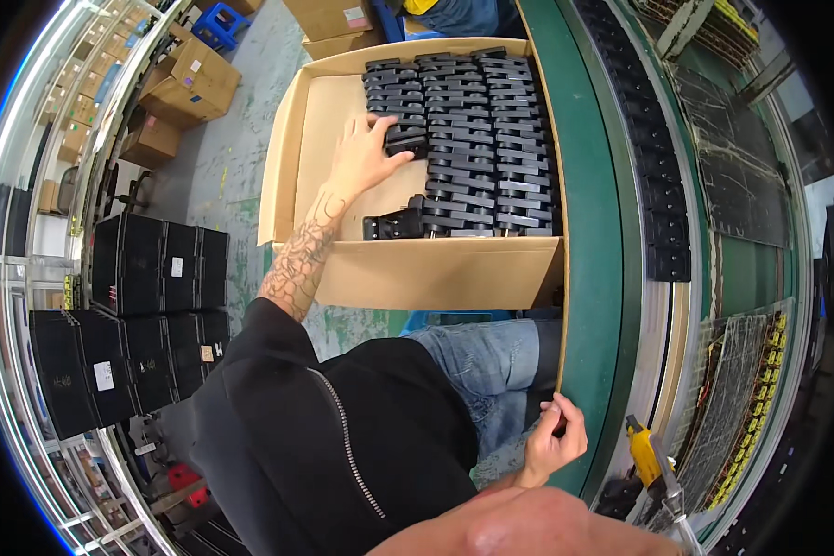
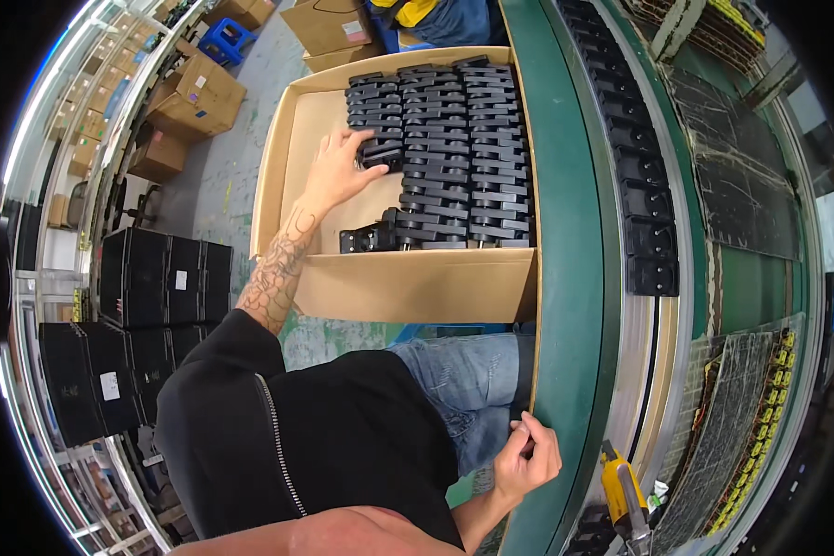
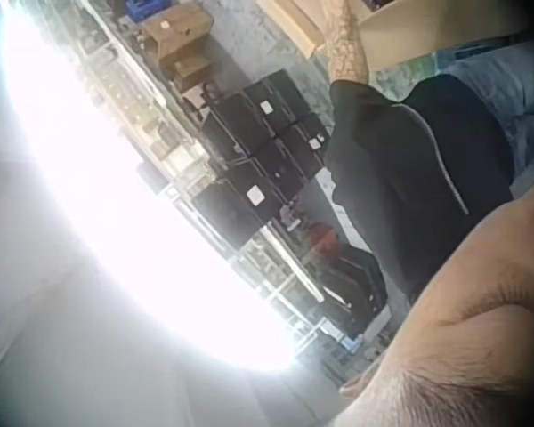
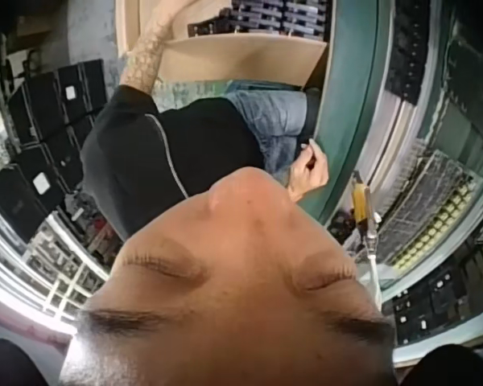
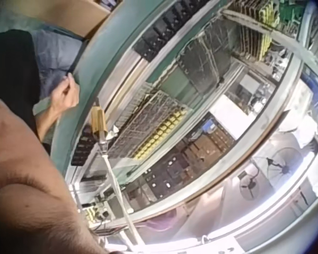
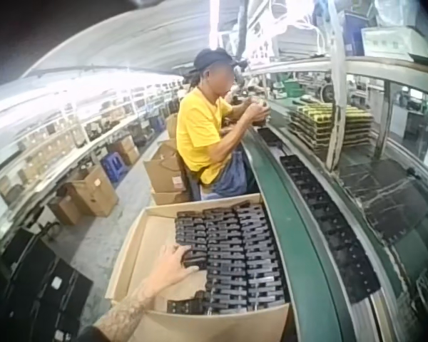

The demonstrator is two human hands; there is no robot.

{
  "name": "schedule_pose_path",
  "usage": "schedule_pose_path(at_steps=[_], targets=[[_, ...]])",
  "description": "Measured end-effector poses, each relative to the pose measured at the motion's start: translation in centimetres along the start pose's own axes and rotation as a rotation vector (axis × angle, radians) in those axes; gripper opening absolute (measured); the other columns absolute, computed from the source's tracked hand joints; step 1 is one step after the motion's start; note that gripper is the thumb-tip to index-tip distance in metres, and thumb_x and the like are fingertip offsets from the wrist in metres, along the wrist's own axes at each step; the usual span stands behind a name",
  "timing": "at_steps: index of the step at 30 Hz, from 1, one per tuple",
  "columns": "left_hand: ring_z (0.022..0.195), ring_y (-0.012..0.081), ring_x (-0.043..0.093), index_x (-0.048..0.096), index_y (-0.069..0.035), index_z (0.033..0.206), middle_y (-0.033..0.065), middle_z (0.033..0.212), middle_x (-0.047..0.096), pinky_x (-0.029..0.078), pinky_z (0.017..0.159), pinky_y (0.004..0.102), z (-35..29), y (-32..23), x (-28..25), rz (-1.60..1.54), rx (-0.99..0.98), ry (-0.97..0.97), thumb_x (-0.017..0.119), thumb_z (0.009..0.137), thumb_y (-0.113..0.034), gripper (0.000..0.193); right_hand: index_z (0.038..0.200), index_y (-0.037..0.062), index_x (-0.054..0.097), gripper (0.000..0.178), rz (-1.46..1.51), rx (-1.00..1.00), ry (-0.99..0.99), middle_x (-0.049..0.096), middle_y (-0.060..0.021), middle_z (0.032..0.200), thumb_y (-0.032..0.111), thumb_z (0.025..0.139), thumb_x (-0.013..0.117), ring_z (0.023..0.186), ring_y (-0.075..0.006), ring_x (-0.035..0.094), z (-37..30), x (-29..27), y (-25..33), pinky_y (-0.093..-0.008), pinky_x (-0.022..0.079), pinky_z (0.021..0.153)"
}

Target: Assembling circuit boards and electronic components on a production line.

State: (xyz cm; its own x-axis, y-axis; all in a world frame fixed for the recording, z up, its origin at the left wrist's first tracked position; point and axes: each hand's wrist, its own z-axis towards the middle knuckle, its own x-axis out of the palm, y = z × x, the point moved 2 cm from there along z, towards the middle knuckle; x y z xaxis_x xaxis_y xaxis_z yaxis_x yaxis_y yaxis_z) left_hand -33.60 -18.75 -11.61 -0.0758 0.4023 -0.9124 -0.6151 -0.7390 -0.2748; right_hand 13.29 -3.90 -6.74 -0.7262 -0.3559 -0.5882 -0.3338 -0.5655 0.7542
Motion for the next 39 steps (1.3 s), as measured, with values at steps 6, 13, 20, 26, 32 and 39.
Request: schedule_pose_path(at_steps=[6,13,20,26,32,39], targets=[[0.097,0.0269,0.063,0.064,-0.014,0.121,0.0067,0.112,0.061,0.052,0.088,0.0378,-0.6,1.8,0.3,-0.049,-0.169,0.172,0.077,0.084,-0.031,0.042,0.096,0.0016,0.073,0.025,0.026,0.063,-0.098,0.068,-0.0065,0.068,-0.011,0.078,0.061,0.056,-0.0158,0.055,0.4,0.7,0.3,-0.0261,0.039,0.052],[0.09,0.0303,0.066,0.063,-0.012,0.115,0.0082,0.106,0.063,0.053,0.079,0.0409,-1.4,-5.1,-5.2,-0.095,-0.106,-0.024,0.076,0.084,-0.031,0.038,0.1,0.0,0.072,0.022,0.346,0.083,-0.032,0.07,-0.0072,0.077,-0.008,0.082,0.063,0.06,-0.0146,0.058,0.5,1.6,1.5,-0.0245,0.046,0.055],[0.091,0.0333,0.069,0.063,-0.011,0.117,0.0117,0.105,0.07,0.054,0.079,0.0426,-0.1,-0.4,-4.5,0.108,-0.242,0.058,0.075,0.084,-0.032,0.041,0.109,-0.0015,0.07,0.027,0.177,-0.264,0.129,0.07,-0.0078,0.079,-0.007,0.083,0.066,0.063,-0.0139,0.059,4.5,2.9,5.1,-0.0238,0.048,0.057],[0.092,0.035,0.07,0.065,-0.008,0.118,0.013,0.101,0.074,0.054,0.079,0.0408,-1.4,-1.4,-8.9,0.204,-0.397,0.106,0.075,0.083,-0.03,0.043,0.127,-0.0009,0.063,0.047,0.283,0.115,0.199,0.071,-0.0105,0.094,-0.006,0.081,0.069,0.069,-0.0146,0.06,2.3,1.9,2.9,-0.0232,0.048,0.06],[0.083,0.0228,0.067,0.064,-0.007,0.121,0.01,0.094,0.071,0.051,0.075,0.0297,0.6,-4.0,-12.0,-0.063,-0.374,0.232,0.068,0.088,-0.018,0.036,0.14,0.0004,0.055,0.063,0.295,0.215,0.247,0.07,-0.0128,0.108,-0.005,0.079,0.072,0.075,-0.0157,0.061,3.4,2.5,4.3,-0.0236,0.049,0.064],[0.079,0.0092,0.058,0.06,-0.008,0.133,0.0029,0.098,0.065,0.045,0.071,0.0204,-2.4,-14.5,-10.8,-1.064,0.001,0.465,0.059,0.093,-0.005,0.04,0.138,0.0025,0.059,0.064,0.371,-0.031,0.081,0.068,-0.012,0.111,-0.003,0.077,0.078,0.074,-0.0168,0.061,8.0,4.5,7.6,-0.026,0.051,0.063]])
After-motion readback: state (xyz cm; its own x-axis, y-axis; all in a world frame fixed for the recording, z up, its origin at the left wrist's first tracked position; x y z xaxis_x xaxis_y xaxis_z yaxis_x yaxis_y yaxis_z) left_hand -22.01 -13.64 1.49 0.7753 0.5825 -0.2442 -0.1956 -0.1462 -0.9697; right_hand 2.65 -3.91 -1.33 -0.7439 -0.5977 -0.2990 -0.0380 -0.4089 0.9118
